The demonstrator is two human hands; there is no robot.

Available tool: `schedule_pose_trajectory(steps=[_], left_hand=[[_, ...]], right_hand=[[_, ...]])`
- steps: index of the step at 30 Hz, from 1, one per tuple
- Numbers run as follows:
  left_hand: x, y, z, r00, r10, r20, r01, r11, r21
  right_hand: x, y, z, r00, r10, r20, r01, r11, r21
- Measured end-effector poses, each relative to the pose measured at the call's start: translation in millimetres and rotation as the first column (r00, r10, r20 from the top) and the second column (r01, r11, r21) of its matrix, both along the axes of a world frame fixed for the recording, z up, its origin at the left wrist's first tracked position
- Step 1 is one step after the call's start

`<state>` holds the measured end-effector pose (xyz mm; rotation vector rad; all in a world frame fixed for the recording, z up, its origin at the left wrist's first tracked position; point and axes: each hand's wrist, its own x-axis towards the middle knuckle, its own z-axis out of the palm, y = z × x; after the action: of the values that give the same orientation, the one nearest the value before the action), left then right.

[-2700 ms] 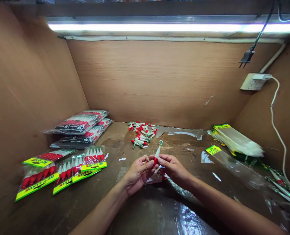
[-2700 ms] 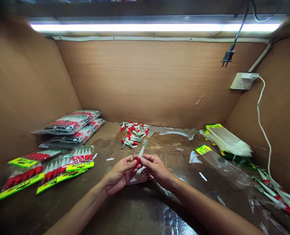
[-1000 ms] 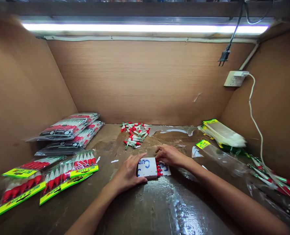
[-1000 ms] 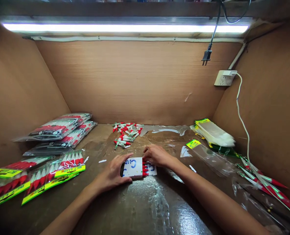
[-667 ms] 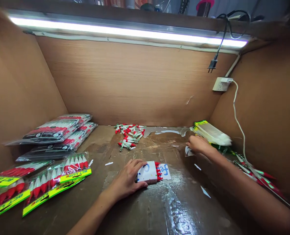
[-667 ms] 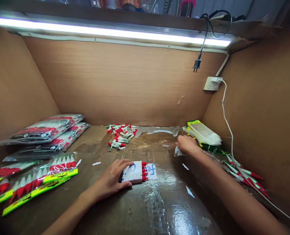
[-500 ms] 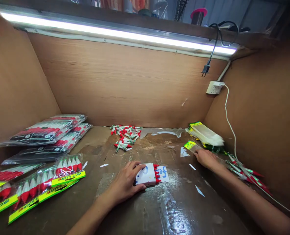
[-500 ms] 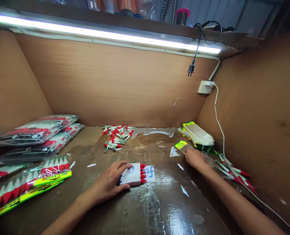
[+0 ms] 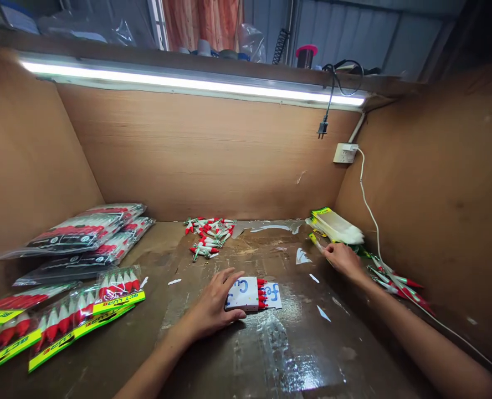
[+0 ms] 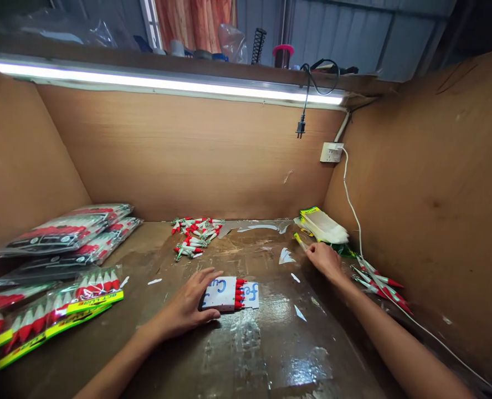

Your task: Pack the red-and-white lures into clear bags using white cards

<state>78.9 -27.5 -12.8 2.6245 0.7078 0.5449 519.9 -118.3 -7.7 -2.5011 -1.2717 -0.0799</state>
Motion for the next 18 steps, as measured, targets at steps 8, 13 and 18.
schedule_pose_trajectory(steps=[8,13,18], left_hand=[[33,-24,28.5,0.973,0.011,0.231,0.062,0.95,-0.308],[77,-41,27.8,0.884,0.187,0.429,0.327,0.411,-0.851],[92,-30,7.1,0.671,0.591,0.448,0.367,0.26,-0.893]], right_hand=[[-24,-3,35.4,0.999,0.014,-0.035,-0.003,0.957,0.289],[-129,-13,33.6,0.761,0.578,0.294,-0.648,0.669,0.363],[-185,-21,18.5,0.498,0.842,0.207,-0.825,0.386,0.413]])
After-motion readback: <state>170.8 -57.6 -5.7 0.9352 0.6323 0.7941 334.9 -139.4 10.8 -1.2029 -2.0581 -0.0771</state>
